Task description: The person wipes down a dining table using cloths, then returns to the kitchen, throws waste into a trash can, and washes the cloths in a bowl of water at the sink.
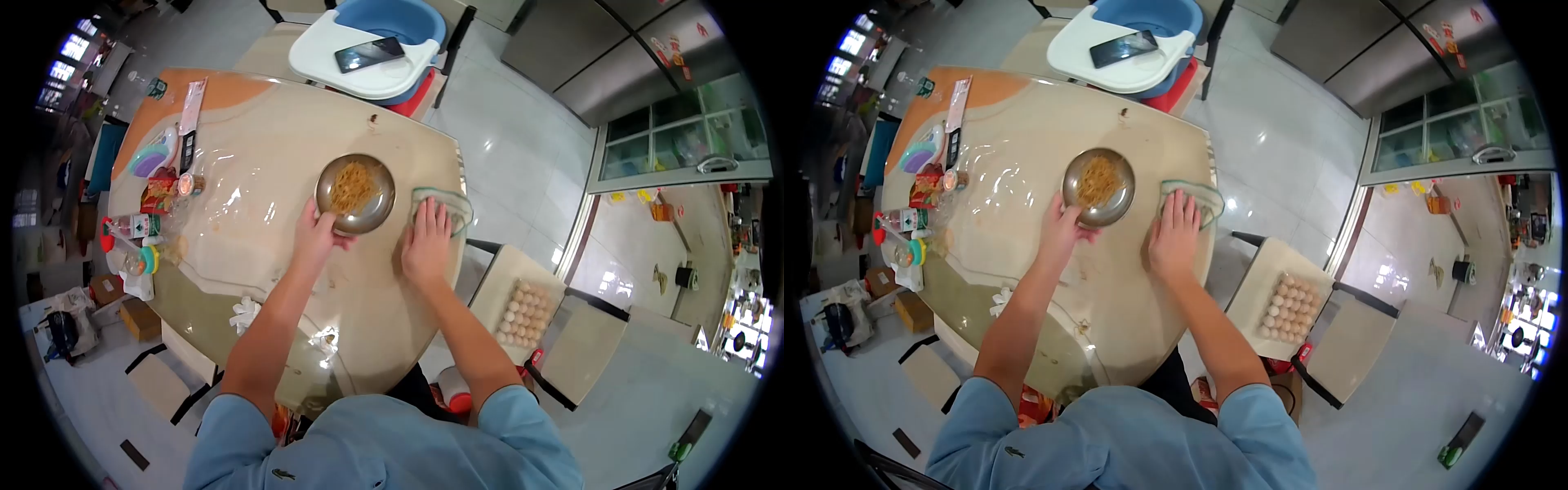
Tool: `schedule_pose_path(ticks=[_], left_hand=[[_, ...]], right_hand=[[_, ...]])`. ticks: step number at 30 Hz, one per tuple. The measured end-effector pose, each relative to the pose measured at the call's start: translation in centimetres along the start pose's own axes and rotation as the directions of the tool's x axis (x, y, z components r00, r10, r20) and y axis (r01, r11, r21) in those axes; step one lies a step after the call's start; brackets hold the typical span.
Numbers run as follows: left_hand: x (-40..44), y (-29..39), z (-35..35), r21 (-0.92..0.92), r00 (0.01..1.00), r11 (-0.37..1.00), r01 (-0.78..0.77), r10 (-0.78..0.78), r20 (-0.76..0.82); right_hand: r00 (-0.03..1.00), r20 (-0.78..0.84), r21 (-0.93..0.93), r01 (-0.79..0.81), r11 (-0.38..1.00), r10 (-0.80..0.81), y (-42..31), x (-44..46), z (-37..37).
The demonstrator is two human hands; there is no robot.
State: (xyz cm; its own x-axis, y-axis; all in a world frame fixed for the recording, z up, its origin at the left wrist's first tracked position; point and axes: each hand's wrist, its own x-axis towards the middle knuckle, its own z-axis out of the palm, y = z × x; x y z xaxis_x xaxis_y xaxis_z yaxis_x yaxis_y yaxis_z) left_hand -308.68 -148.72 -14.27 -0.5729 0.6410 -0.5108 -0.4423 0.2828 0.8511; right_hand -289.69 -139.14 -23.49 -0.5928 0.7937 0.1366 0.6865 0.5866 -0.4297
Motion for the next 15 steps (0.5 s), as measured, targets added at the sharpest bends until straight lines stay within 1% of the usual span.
schedule_pose_path(ticks=[2, 3, 5, 6, 7, 8, 9, 10, 11, 12, 13, 14, 15], left_hand=[[-2.9, 0.6, -2.4, 0.000, 0.999, 1.000, 0.006, -0.006, -0.046], [-4.2, 0.7, -3.8, -0.023, 0.997, 1.000, 0.009, -0.011, -0.081], [-7.1, 0.6, -6.4, -0.048, 0.992, 0.999, 0.014, -0.020, -0.122], [-8.4, 0.5, -7.7, -0.046, 0.986, 0.999, 0.006, -0.013, -0.166], [-9.6, 0.4, -8.7, -0.046, 0.978, 0.999, -0.005, -0.005, -0.209], [-10.8, 0.3, -9.6, -0.050, 0.977, 0.999, -0.008, -0.002, -0.211], [-11.9, 0.1, -10.4, -0.031, 0.964, 0.999, -0.023, 0.014, -0.265], [-12.9, 0.0, -11.0, -0.011, 0.948, 0.999, -0.033, 0.028, -0.318], [-13.8, -0.1, -11.7, -0.014, 0.947, 0.999, -0.031, 0.024, -0.321], [-14.6, -0.2, -12.2, -0.037, 0.945, 0.999, -0.031, 0.017, -0.326], [-15.3, -0.1, -12.5, -0.059, 0.944, 0.998, -0.031, 0.010, -0.329], [-16.1, 0.0, -12.4, -0.066, 0.929, 0.998, -0.007, -0.018, -0.370], [-16.6, 0.0, -12.3, -0.065, 0.929, 0.998, -0.008, -0.017, -0.371]], right_hand=[[0.988, -0.077, 0.043, 0.135, 0.990, -0.131, 0.3, 3.9, 0.8], [0.988, -0.072, 0.053, 0.142, 0.988, -0.138, 0.3, 5.7, 1.7], [0.963, -0.191, 0.302, 0.241, 0.922, -0.189, 0.5, 8.0, 3.3], [0.963, -0.189, 0.303, 0.245, 0.921, -0.194, 0.6, 8.5, 3.1], [0.997, 0.021, 0.598, -0.073, 0.798, 0.076, 0.8, 9.1, 2.4], [0.917, 0.300, 0.754, -0.396, 0.524, 0.261, 0.8, 9.8, 1.6], [0.919, 0.298, 0.754, -0.392, 0.527, 0.257, 0.5, 11.0, 0.0], [0.884, 0.268, 0.841, -0.409, 0.354, 0.383, -0.1, 12.5, -2.1], [0.823, 0.260, 0.905, -0.390, 0.170, 0.504, -0.6, 13.7, -3.0], [0.825, 0.261, 0.905, -0.391, 0.171, 0.502, -0.9, 14.7, -2.4], [0.850, 0.107, 0.876, -0.326, 0.355, 0.516, -1.3, 15.7, -1.6], [0.865, -0.049, 0.809, -0.259, 0.527, 0.500, -1.9, 16.8, -0.7], [0.865, -0.050, 0.810, -0.257, 0.527, 0.499, -1.7, 17.7, 1.3]])
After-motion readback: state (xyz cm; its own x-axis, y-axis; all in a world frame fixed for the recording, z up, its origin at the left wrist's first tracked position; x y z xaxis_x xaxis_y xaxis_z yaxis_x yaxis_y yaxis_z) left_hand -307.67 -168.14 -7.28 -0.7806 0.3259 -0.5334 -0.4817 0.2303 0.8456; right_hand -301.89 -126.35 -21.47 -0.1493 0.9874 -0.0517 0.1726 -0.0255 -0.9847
